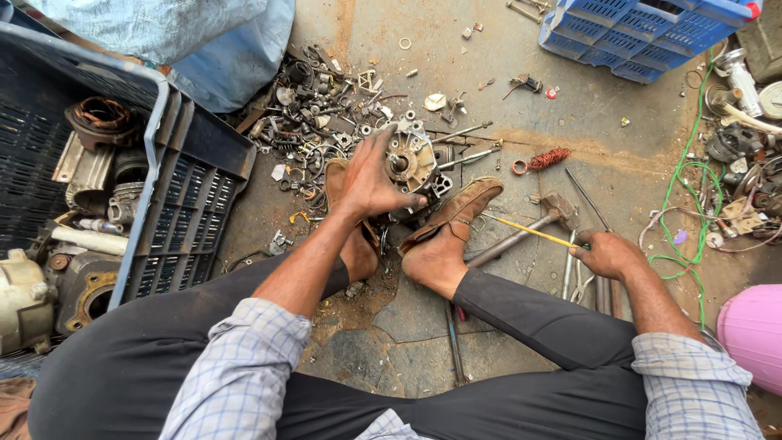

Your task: The person sits on the floor and uses a hammer and metal rod to strike a circular engine component, then uses a screwdriver to pry and separate parts. The person continues to hammer and manipulate the engine casing and internal components, eventually using pliers to remove a piece.

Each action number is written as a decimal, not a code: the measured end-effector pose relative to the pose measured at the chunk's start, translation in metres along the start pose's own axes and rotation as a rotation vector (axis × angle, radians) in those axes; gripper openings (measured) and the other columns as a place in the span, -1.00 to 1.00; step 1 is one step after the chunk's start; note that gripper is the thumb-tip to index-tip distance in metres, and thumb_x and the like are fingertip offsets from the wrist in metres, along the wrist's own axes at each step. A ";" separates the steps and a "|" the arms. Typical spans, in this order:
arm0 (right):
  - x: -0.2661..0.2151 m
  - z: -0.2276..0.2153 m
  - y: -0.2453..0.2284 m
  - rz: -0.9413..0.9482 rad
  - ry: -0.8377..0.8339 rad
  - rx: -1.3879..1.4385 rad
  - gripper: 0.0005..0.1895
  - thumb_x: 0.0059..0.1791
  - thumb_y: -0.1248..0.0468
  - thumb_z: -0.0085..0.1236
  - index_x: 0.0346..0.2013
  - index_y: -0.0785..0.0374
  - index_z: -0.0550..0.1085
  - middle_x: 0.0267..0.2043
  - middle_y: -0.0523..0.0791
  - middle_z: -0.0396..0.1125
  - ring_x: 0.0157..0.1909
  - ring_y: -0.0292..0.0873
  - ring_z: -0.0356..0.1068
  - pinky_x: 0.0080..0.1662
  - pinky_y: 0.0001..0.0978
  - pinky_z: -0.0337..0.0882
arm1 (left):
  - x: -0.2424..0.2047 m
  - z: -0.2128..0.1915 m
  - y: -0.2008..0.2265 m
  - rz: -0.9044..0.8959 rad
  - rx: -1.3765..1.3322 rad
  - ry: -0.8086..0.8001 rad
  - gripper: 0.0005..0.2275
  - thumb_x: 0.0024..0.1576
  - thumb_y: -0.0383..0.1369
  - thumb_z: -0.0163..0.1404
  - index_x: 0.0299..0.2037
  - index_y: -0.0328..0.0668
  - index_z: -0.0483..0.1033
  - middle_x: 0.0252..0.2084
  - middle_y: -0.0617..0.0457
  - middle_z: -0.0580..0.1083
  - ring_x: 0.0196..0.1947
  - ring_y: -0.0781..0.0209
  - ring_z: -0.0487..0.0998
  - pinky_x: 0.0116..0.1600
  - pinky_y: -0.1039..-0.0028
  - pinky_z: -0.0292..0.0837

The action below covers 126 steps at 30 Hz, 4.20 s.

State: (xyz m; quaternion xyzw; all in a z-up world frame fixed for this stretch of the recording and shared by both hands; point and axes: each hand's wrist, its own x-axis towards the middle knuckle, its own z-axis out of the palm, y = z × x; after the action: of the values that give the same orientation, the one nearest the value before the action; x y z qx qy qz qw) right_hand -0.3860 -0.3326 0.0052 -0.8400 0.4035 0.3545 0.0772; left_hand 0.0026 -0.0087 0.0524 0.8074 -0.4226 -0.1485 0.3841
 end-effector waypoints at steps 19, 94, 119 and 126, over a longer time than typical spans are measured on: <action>-0.017 -0.029 -0.045 -0.082 0.043 -0.027 -0.42 0.00 -0.15 0.12 0.30 -0.17 0.41 0.32 -0.07 0.32 0.32 0.01 0.33 0.29 0.04 0.33 | -0.035 -0.032 0.054 -0.116 -1.346 -0.080 0.12 -0.15 0.14 0.33 0.54 -0.48 0.11 0.10 -0.22 0.41 0.00 -0.01 0.53 0.04 0.18 0.51; -0.228 -0.132 -0.148 -1.097 0.822 0.461 -0.74 -0.10 0.12 0.35 -0.23 0.19 0.59 -0.39 -0.11 0.48 -0.42 -0.16 0.45 -0.37 -0.26 0.39 | -0.148 -0.044 0.117 -0.154 -0.669 -0.447 0.26 -0.36 -0.01 0.42 0.46 -0.22 -0.28 0.32 -0.23 0.29 0.33 -0.12 0.43 0.38 0.09 0.31; -0.242 -0.112 -0.149 -1.366 0.805 0.949 -0.75 0.02 0.12 0.25 -0.21 0.25 0.53 -0.35 -0.12 0.44 -0.33 -0.23 0.49 -0.30 -0.39 0.45 | -0.178 -0.024 0.059 -0.204 -1.153 -0.760 -0.20 -0.13 -0.33 0.43 0.32 -0.54 0.35 0.11 -0.28 0.54 0.11 -0.05 0.59 0.20 0.11 0.56; -0.195 -0.103 -0.153 -1.015 0.639 1.079 -0.67 0.08 0.08 0.15 -0.03 0.28 0.50 -0.23 -0.07 0.48 -0.26 -0.22 0.55 -0.21 -0.42 0.58 | -0.162 -0.009 0.068 -0.527 -1.273 -0.575 -0.07 -0.18 -0.20 0.38 0.37 -0.45 0.14 0.02 -0.25 0.45 0.05 -0.16 0.54 0.16 -0.02 0.50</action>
State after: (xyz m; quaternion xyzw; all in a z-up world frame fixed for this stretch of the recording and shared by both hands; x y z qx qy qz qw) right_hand -0.3014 -0.1528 0.1856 -0.8287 0.0908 -0.2247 0.5045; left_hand -0.1279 0.1015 0.0956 0.4329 -0.1310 -0.6569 0.6032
